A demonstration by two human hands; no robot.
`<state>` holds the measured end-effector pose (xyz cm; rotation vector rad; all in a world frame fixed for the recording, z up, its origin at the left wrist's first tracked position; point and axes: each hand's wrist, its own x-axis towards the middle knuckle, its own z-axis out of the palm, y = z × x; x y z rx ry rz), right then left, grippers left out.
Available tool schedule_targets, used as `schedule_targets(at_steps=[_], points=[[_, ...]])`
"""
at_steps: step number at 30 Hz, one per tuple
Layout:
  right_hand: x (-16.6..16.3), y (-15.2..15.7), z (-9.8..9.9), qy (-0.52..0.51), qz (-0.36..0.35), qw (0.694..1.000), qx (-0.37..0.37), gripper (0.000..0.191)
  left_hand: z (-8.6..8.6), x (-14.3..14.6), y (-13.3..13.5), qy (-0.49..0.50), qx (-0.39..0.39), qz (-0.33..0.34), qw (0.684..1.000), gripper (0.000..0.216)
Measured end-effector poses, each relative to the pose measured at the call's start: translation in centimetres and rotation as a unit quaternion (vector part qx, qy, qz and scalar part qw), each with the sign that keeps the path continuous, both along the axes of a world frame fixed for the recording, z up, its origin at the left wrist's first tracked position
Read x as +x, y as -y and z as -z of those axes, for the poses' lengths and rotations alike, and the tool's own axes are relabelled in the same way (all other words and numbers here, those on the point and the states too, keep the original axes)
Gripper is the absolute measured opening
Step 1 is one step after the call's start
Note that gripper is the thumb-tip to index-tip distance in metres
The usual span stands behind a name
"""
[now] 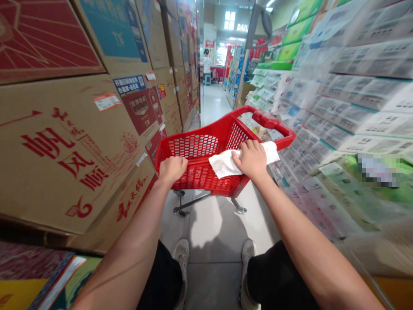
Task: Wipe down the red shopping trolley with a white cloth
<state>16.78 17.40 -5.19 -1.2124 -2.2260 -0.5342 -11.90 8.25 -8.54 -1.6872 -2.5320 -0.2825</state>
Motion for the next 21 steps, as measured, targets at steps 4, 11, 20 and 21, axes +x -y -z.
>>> schedule_targets(at_steps=[4, 11, 20, 21], points=[[3.2, -1.5, -1.5, -0.031, 0.036, 0.999, 0.012, 0.048, 0.1, -1.4, 0.1, 0.016, 0.008, 0.009, 1.000, 0.055], [5.2, -1.6, -2.0, -0.043, 0.018, 0.998, 0.033, 0.043, 0.2, -1.4, 0.8, 0.002, 0.036, -0.017, 0.999, 0.054], [-0.1, 2.2, -0.7, 0.038, -0.077, 0.996, -0.030, 0.039, -0.7, 6.0, -0.5, -0.034, 0.079, 0.085, 0.993, 0.052], [0.0, 2.1, -0.8, 0.035, -0.067, 0.997, -0.029, 0.038, -0.8, 6.0, -0.5, -0.028, 0.071, 0.081, 0.994, 0.052]])
